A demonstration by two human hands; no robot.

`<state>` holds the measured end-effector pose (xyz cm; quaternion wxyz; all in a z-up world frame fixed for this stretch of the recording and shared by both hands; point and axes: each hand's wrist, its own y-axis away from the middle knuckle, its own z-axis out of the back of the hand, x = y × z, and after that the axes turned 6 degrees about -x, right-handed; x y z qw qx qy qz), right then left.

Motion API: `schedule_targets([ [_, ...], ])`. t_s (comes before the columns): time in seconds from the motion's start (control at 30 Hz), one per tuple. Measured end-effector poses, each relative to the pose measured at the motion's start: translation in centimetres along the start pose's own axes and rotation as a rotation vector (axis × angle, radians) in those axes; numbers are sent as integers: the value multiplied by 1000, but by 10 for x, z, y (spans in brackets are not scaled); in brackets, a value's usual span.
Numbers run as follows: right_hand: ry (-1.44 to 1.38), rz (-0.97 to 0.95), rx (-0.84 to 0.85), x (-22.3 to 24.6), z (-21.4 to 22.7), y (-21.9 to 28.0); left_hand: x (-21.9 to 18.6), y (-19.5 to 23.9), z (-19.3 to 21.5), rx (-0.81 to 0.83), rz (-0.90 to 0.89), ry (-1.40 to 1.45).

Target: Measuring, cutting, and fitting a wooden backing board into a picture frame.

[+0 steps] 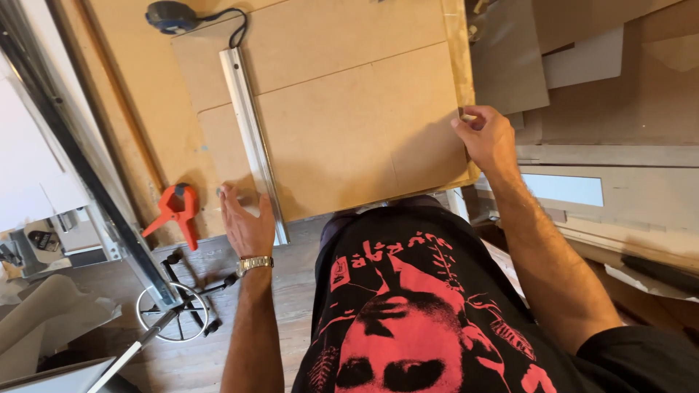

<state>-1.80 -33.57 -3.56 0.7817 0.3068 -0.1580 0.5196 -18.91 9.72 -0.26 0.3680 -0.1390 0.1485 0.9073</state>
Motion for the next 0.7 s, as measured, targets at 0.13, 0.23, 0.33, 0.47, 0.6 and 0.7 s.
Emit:
schedule_targets([
  [0.13,-84,17,17,-9,13,-9,-42,16,7,78,20,6],
  [0.23,-109,62,12,-16,23,-18,-46,23,-3,68,88,78],
  [0.33,-88,22,46,-16,25,-21,-9,15,-31,-118,8,166],
  [0.47,8,272,46,8,10,-6,36,-10,-48,-203,126,190],
  [0.6,21,500,84,69,2,39,58,-25,-33,-237,154,37],
  [0.7,-29,513,180,72,-6,34,87,-35,-29,-326,238,164],
])
